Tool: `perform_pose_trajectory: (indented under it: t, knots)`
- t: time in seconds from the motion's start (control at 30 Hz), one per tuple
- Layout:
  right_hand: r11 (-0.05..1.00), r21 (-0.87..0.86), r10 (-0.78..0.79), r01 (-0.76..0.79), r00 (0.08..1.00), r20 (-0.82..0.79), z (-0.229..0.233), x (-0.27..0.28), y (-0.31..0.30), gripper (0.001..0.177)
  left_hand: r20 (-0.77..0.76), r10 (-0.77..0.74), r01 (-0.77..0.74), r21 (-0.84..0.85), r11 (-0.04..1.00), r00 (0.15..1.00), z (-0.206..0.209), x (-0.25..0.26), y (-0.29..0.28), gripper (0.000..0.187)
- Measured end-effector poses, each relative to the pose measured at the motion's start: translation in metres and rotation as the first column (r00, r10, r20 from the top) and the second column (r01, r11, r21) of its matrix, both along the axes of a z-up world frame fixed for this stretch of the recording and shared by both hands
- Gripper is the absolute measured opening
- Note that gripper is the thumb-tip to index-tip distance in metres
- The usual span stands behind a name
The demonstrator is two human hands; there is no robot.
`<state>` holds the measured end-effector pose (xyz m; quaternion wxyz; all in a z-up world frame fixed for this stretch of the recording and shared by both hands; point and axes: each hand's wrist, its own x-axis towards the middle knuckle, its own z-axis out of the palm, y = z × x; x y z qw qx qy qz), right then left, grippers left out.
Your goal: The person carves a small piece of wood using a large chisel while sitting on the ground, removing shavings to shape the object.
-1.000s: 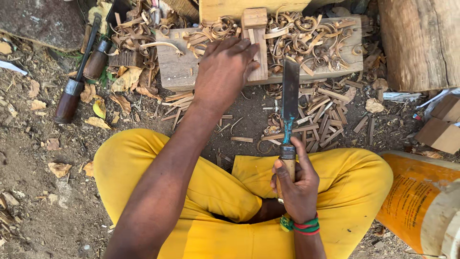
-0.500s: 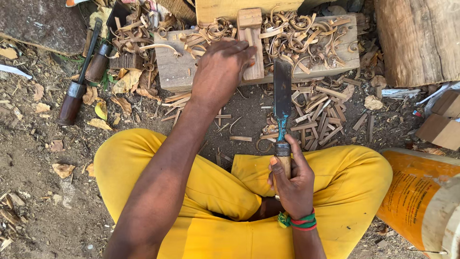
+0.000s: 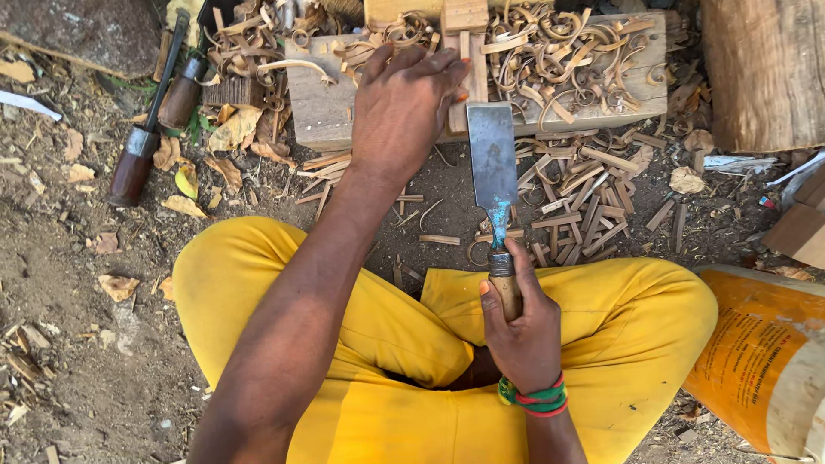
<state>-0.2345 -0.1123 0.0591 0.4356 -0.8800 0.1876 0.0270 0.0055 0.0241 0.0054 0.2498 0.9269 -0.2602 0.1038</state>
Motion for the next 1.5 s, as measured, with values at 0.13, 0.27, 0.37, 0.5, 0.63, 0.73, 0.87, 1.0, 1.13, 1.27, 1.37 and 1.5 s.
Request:
perform_pose_trajectory:
  t: [0.13, 0.27, 0.37, 0.5, 0.63, 0.73, 0.87, 1.0, 1.13, 1.27, 1.37, 1.5]
  knots:
    - [0.977, -0.177, 0.137, -0.12, 0.987, 0.087, 0.005, 0.003, 0.002, 0.056, 0.018, 0.037, -0.038, 0.057, 0.998, 0.999, -0.005, -0.002, -0.006, 0.032]
    - [0.981, -0.169, 0.091, -0.096, 0.995, -0.035, 0.009, 0.003, 0.005, 0.055, -0.007, 0.041, -0.041, 0.052, 0.998, 0.999, -0.016, -0.001, -0.009, 0.036]
    - [0.979, -0.197, 0.03, -0.049, 0.995, -0.098, 0.01, 0.005, 0.008, 0.053, 0.002, 0.044, -0.044, 0.078, 0.996, 0.999, -0.023, -0.001, -0.013, 0.042]
    - [0.977, -0.203, 0.089, -0.06, 0.986, 0.141, 0.011, 0.009, 0.009, 0.046, 0.041, 0.077, -0.082, 0.124, 0.989, 0.996, -0.024, -0.005, -0.013, 0.048]
    - [0.984, -0.17, 0.064, -0.045, 0.992, 0.106, 0.016, 0.014, 0.014, 0.044, -0.06, 0.071, -0.067, 0.057, 0.996, 0.996, -0.018, -0.007, -0.015, 0.049]
    - [0.98, -0.196, 0.059, -0.042, 0.995, 0.081, 0.02, 0.017, 0.02, 0.043, -0.008, 0.088, -0.087, 0.104, 0.991, 0.996, -0.016, -0.007, -0.017, 0.052]
    - [0.979, -0.199, 0.055, -0.043, 0.997, 0.053, 0.022, 0.02, 0.022, 0.043, -0.035, 0.097, -0.093, 0.092, 0.991, 0.995, -0.014, -0.007, -0.016, 0.057]
    - [0.977, -0.204, 0.078, -0.062, 0.994, 0.071, 0.023, 0.022, 0.022, 0.044, -0.038, 0.095, -0.092, 0.071, 0.993, 0.995, -0.014, -0.007, -0.016, 0.055]
    - [0.974, -0.21, 0.116, -0.088, 0.985, 0.125, 0.024, 0.023, 0.022, 0.043, -0.019, 0.096, -0.095, 0.071, 0.993, 0.995, -0.017, -0.006, -0.018, 0.054]
    - [0.971, -0.223, 0.084, -0.082, 0.996, -0.002, 0.027, 0.027, 0.026, 0.042, -0.01, 0.108, -0.108, 0.055, 0.993, 0.994, -0.018, -0.008, -0.018, 0.05]
    - [0.969, -0.231, 0.08, -0.083, 0.997, -0.022, 0.029, 0.029, 0.028, 0.043, 0.002, 0.114, -0.114, 0.068, 0.991, 0.993, -0.018, -0.008, -0.02, 0.049]
    - [0.968, -0.236, 0.085, -0.084, 0.996, -0.003, 0.027, 0.029, 0.028, 0.043, 0.005, 0.116, -0.116, 0.053, 0.992, 0.993, -0.017, -0.008, -0.02, 0.047]
